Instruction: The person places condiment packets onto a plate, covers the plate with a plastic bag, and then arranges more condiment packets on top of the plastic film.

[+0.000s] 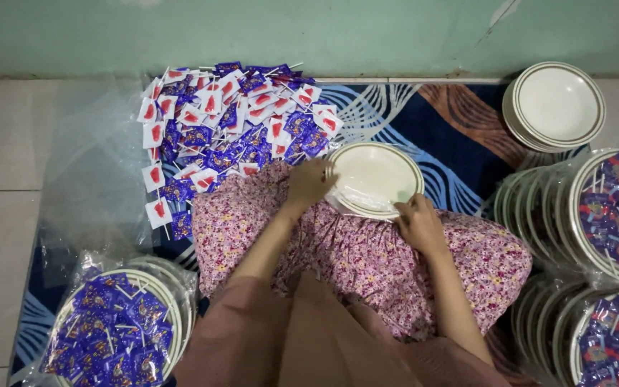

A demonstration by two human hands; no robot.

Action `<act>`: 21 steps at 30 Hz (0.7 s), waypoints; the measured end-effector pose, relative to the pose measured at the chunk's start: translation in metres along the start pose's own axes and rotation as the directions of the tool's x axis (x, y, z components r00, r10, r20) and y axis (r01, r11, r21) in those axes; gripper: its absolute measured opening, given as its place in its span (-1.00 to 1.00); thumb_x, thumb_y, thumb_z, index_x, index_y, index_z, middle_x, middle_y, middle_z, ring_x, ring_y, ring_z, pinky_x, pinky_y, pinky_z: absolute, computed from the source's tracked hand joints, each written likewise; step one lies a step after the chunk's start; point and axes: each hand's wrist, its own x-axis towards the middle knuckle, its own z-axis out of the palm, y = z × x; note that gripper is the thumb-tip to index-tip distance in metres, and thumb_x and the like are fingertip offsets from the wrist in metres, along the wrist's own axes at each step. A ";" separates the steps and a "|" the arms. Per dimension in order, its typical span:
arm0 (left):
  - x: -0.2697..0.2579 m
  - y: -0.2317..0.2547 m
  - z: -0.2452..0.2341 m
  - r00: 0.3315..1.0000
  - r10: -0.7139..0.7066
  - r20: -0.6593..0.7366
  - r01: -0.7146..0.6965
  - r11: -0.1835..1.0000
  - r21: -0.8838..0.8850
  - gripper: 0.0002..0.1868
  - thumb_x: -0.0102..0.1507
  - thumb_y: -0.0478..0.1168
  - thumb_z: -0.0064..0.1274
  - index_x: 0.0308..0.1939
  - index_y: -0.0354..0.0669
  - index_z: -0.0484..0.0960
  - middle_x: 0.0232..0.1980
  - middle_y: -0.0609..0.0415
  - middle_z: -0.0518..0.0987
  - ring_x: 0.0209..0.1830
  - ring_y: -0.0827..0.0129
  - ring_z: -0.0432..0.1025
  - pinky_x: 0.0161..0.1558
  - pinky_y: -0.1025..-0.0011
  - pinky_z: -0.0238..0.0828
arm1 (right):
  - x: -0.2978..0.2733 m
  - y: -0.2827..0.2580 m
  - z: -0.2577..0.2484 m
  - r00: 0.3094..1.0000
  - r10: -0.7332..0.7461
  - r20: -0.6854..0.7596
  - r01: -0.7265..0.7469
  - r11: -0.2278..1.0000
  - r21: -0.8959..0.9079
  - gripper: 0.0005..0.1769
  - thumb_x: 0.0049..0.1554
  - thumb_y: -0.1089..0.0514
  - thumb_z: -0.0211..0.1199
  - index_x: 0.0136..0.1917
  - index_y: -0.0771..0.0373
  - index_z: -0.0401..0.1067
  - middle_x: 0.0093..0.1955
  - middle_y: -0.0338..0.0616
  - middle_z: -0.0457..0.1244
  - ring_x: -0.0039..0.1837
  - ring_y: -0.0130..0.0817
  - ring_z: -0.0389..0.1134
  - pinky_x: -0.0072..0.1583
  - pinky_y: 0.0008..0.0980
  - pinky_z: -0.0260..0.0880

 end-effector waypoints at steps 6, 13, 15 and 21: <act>0.037 -0.056 0.033 0.999 0.044 -0.025 -0.026 0.874 0.486 -0.60 0.30 0.09 -0.04 0.24 0.58 0.51 0.53 0.23 0.27 0.57 0.04 0.06 0.24 -0.66 -0.11 | 0.014 -0.015 0.000 0.999 0.001 0.051 0.001 0.999 -0.039 -0.63 0.01 0.06 0.35 0.12 -0.08 0.55 0.06 -0.11 0.20 0.19 0.05 0.36 0.14 -0.08 0.52; 0.026 -0.103 0.010 0.992 -0.062 -0.111 0.113 0.831 0.545 -0.36 0.18 0.07 0.25 0.34 0.60 0.46 0.45 0.20 0.38 0.47 0.09 0.25 0.23 -0.67 -0.09 | 0.037 0.005 0.050 0.997 -0.062 0.048 0.066 0.994 -0.088 -0.60 -0.01 0.09 0.37 0.13 -0.09 0.53 0.03 -0.10 0.20 0.16 0.07 0.37 0.12 -0.09 0.54; 0.023 -0.128 0.015 0.844 0.351 -0.405 0.043 0.709 0.703 -0.90 0.36 -0.01 0.01 -0.05 0.42 0.55 0.02 0.17 0.55 -0.05 0.26 0.46 0.16 -0.33 0.20 | 0.046 0.013 0.067 0.996 -0.083 0.040 0.086 0.992 -0.088 -0.60 0.01 0.13 0.36 0.15 -0.12 0.52 0.02 -0.08 0.20 0.18 0.13 0.38 0.14 -0.07 0.56; 0.005 -0.118 -0.012 0.888 0.305 -0.346 0.027 0.715 0.699 -0.78 0.26 -0.04 0.12 -0.02 0.43 0.57 -0.08 0.24 0.57 -0.16 0.29 0.51 0.17 -0.26 0.24 | 0.043 -0.009 0.040 0.986 0.132 0.102 -0.129 0.991 -0.030 -0.66 0.10 0.06 0.27 0.17 -0.13 0.46 0.18 -0.05 0.18 0.38 0.21 0.28 0.21 0.15 0.48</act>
